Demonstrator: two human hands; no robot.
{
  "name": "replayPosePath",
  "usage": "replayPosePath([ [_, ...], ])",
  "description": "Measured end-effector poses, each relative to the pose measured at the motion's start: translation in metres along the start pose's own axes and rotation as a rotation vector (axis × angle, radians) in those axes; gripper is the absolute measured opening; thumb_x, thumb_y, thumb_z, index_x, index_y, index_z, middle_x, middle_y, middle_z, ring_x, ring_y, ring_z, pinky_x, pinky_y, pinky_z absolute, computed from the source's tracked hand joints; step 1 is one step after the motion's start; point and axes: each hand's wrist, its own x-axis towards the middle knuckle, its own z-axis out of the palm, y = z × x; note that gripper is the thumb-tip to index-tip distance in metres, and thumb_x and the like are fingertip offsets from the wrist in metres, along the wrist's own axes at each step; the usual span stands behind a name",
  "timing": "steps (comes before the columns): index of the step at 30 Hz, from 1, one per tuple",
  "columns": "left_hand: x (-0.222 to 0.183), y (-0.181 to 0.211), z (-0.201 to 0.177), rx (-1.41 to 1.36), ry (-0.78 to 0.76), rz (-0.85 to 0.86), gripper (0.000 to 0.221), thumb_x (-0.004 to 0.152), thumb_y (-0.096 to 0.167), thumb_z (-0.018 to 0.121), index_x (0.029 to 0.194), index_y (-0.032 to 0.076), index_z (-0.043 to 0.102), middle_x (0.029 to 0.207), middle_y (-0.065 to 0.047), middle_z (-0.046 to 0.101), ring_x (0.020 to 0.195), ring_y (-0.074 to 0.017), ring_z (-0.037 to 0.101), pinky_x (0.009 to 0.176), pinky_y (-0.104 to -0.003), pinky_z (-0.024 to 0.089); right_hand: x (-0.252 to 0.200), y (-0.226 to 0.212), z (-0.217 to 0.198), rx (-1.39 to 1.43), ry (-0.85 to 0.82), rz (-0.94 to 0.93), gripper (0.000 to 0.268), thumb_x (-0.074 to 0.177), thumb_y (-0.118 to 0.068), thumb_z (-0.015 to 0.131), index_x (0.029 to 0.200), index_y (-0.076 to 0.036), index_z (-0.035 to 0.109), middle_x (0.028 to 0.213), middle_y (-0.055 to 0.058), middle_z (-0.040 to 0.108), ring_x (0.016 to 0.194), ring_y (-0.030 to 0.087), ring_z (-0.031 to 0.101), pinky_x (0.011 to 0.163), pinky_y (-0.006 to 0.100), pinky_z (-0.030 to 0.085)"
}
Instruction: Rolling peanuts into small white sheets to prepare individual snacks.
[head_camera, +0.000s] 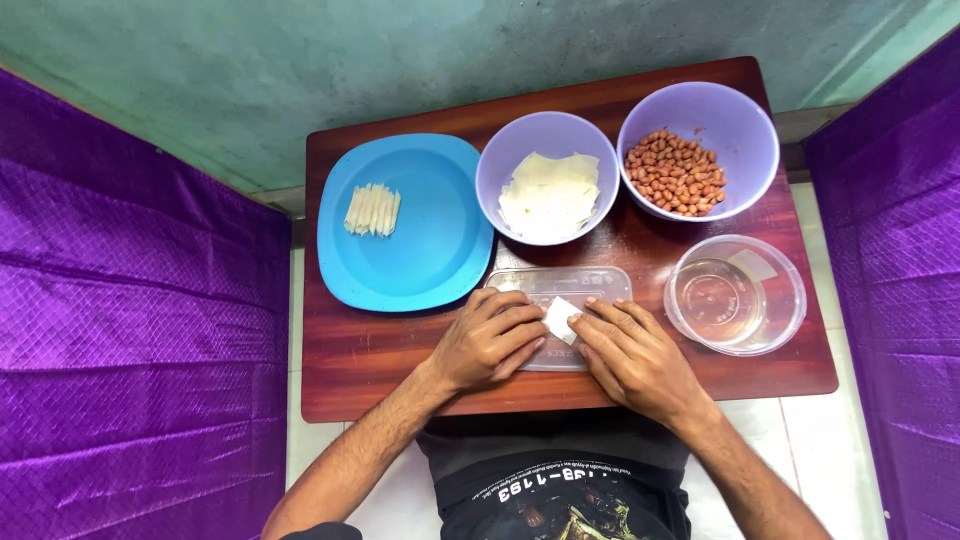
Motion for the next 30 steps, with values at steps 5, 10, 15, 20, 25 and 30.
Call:
replayPosePath([
  [5, 0.014, 0.006, -0.01, 0.025, -0.005, -0.007, 0.023, 0.101, 0.03, 0.064, 0.116, 0.017, 0.075, 0.121, -0.006, 0.071, 0.112, -0.0279, 0.066, 0.092, -0.041, 0.047, -0.001, 0.001, 0.001, -0.012, 0.002, 0.0, 0.025, 0.093, -0.011, 0.066, 0.115, -0.002, 0.073, 0.114, 0.012, 0.075, 0.111, 0.032, 0.072, 0.098, 0.045, 0.054],
  [10, 0.016, 0.004, -0.01, 0.035, -0.023, -0.012, 0.025, 0.101, 0.035, 0.063, 0.114, 0.018, 0.075, 0.129, -0.007, 0.07, 0.116, -0.0291, 0.065, 0.094, -0.041, 0.046, 0.006, -0.001, -0.004, -0.007, 0.024, -0.003, 0.022, 0.093, -0.009, 0.067, 0.113, -0.002, 0.073, 0.11, 0.013, 0.075, 0.106, 0.034, 0.073, 0.095, 0.045, 0.054],
  [15, 0.017, 0.006, -0.012, 0.053, -0.006, -0.017, 0.019, 0.1, 0.032, 0.066, 0.106, 0.017, 0.075, 0.125, -0.007, 0.071, 0.11, -0.0287, 0.067, 0.091, -0.04, 0.048, 0.012, -0.009, -0.013, 0.038, 0.064, 0.033, 0.015, 0.092, -0.005, 0.067, 0.105, -0.002, 0.074, 0.106, 0.014, 0.075, 0.096, 0.035, 0.074, 0.084, 0.045, 0.058],
  [20, 0.026, 0.008, -0.024, 0.037, -0.118, 0.025, 0.02, 0.102, 0.025, 0.068, 0.109, 0.007, 0.072, 0.129, -0.012, 0.069, 0.112, -0.0321, 0.064, 0.091, -0.043, 0.044, 0.034, -0.007, -0.069, 0.103, -0.077, -0.021, 0.019, 0.098, -0.007, 0.061, 0.113, 0.002, 0.068, 0.114, 0.017, 0.073, 0.103, 0.033, 0.072, 0.088, 0.045, 0.057],
  [25, 0.024, 0.008, -0.024, 0.024, -0.185, 0.121, 0.026, 0.104, 0.027, 0.062, 0.119, 0.009, 0.072, 0.126, -0.006, 0.073, 0.112, -0.0291, 0.066, 0.09, -0.043, 0.042, 0.057, 0.045, -0.11, -0.117, 0.022, -0.03, 0.016, 0.098, 0.0, 0.06, 0.107, -0.001, 0.073, 0.105, 0.014, 0.076, 0.094, 0.029, 0.074, 0.087, 0.042, 0.057],
  [30, 0.028, 0.009, -0.025, 0.041, -0.2, 0.09, 0.03, 0.101, 0.037, 0.066, 0.11, 0.009, 0.072, 0.126, -0.008, 0.071, 0.114, -0.0305, 0.064, 0.09, -0.043, 0.041, 0.07, 0.138, -0.105, -0.232, -0.234, 0.193, 0.015, 0.1, -0.004, 0.076, 0.115, -0.002, 0.076, 0.109, 0.013, 0.078, 0.09, 0.03, 0.068, 0.082, 0.041, 0.056],
])
